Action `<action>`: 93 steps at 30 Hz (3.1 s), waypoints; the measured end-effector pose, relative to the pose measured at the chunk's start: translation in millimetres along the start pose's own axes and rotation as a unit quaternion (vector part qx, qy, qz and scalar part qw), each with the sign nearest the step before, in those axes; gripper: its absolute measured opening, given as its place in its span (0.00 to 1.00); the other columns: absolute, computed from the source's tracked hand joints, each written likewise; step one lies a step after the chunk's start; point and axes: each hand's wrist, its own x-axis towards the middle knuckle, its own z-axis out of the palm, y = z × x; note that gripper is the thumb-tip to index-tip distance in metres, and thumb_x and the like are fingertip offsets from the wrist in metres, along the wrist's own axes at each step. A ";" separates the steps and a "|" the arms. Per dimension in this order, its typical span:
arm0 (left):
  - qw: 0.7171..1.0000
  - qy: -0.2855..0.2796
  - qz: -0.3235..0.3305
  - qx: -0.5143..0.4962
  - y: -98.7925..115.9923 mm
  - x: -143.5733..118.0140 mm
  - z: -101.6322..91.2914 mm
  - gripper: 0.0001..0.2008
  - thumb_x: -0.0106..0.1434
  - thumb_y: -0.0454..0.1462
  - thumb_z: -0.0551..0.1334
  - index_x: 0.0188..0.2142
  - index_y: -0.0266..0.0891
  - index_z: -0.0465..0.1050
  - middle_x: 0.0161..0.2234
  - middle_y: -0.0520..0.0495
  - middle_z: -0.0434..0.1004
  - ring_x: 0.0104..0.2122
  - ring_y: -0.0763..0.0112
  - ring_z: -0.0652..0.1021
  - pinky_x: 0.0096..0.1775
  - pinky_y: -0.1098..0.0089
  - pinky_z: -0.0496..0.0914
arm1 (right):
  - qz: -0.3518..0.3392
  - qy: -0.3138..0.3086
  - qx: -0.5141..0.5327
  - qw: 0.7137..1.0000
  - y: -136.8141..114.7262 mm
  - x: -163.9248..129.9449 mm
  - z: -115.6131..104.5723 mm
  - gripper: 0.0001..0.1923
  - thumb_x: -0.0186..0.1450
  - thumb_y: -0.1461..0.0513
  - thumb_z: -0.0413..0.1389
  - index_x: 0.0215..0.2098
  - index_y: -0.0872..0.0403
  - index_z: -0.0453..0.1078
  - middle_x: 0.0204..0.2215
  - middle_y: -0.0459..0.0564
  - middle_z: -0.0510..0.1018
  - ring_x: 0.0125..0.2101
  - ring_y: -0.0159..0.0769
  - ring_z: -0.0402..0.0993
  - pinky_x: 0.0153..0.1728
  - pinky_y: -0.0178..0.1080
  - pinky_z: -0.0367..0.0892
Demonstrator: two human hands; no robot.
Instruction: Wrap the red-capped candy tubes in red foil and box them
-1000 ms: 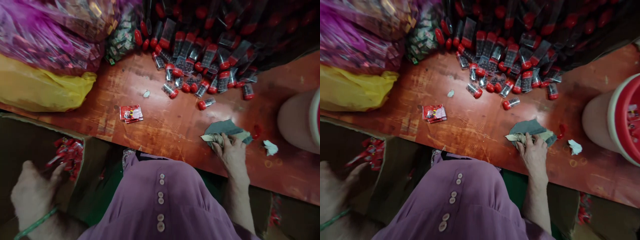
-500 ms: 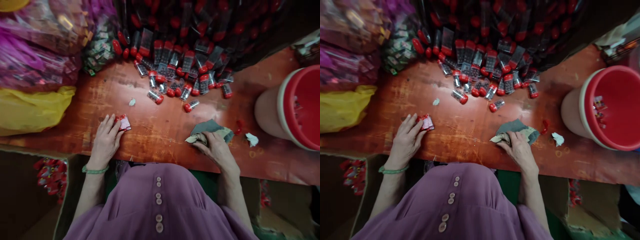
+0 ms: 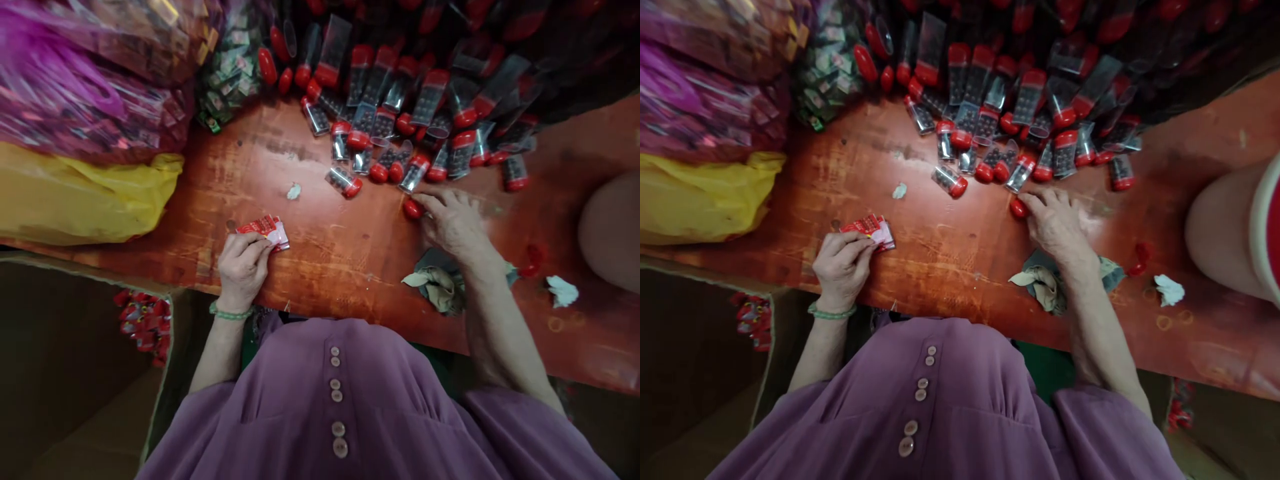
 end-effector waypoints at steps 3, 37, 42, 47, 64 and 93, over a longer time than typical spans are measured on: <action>0.999 -0.016 -0.029 -0.033 -1.4 1.3 -5.4 0.03 0.63 0.37 0.66 0.34 0.41 0.80 0.33 0.48 0.80 0.33 0.69 0.77 0.38 0.67 0.71 | 0.023 0.003 0.014 1.000 -7.3 -4.5 -0.5 0.15 0.70 0.60 0.49 0.52 0.52 0.71 0.47 0.63 0.76 0.48 0.55 0.69 0.47 0.56 0.63; 0.990 -0.138 -0.023 -0.004 -0.7 22.3 -20.3 0.08 0.66 0.35 0.61 0.33 0.38 0.80 0.31 0.47 0.81 0.32 0.68 0.78 0.37 0.69 0.72 | -0.172 -0.008 0.298 0.939 -195.6 25.1 19.4 0.16 0.74 0.56 0.48 0.51 0.56 0.70 0.42 0.56 0.74 0.38 0.39 0.72 0.41 0.41 0.69; 0.995 -0.082 -0.014 -0.052 5.5 25.7 -32.5 0.05 0.63 0.38 0.67 0.32 0.39 0.80 0.29 0.50 0.81 0.30 0.72 0.79 0.34 0.72 0.72 | -0.138 0.048 0.496 0.856 -184.6 13.1 14.4 0.13 0.71 0.56 0.54 0.49 0.53 0.71 0.40 0.51 0.78 0.40 0.37 0.74 0.45 0.42 0.70; 0.995 -0.059 0.054 -0.062 20.3 22.7 -49.1 0.02 0.63 0.36 0.67 0.34 0.41 0.79 0.30 0.49 0.81 0.30 0.73 0.78 0.35 0.70 0.73 | -0.030 -0.111 0.719 0.685 -180.5 -7.3 1.1 0.16 0.67 0.53 0.58 0.48 0.52 0.70 0.32 0.44 0.77 0.27 0.27 0.69 0.25 0.30 0.67; 0.980 -0.043 0.175 -0.087 34.9 -5.6 -52.8 0.12 0.63 0.30 0.65 0.44 0.45 0.77 0.34 0.49 0.81 0.35 0.70 0.79 0.37 0.68 0.75 | 0.003 -0.321 0.812 0.487 -188.0 -26.7 1.7 0.21 0.64 0.55 0.62 0.52 0.53 0.67 0.19 0.36 0.70 0.13 0.21 0.61 0.11 0.25 0.47; 0.959 -0.080 0.203 -0.181 36.8 -26.4 -33.1 0.15 0.62 0.32 0.66 0.49 0.40 0.74 0.44 0.42 0.83 0.45 0.65 0.81 0.46 0.65 0.76 | 0.066 -0.327 0.774 0.538 -191.5 -31.8 14.7 0.16 0.63 0.54 0.61 0.46 0.55 0.73 0.18 0.37 0.70 0.12 0.19 0.58 0.09 0.25 0.50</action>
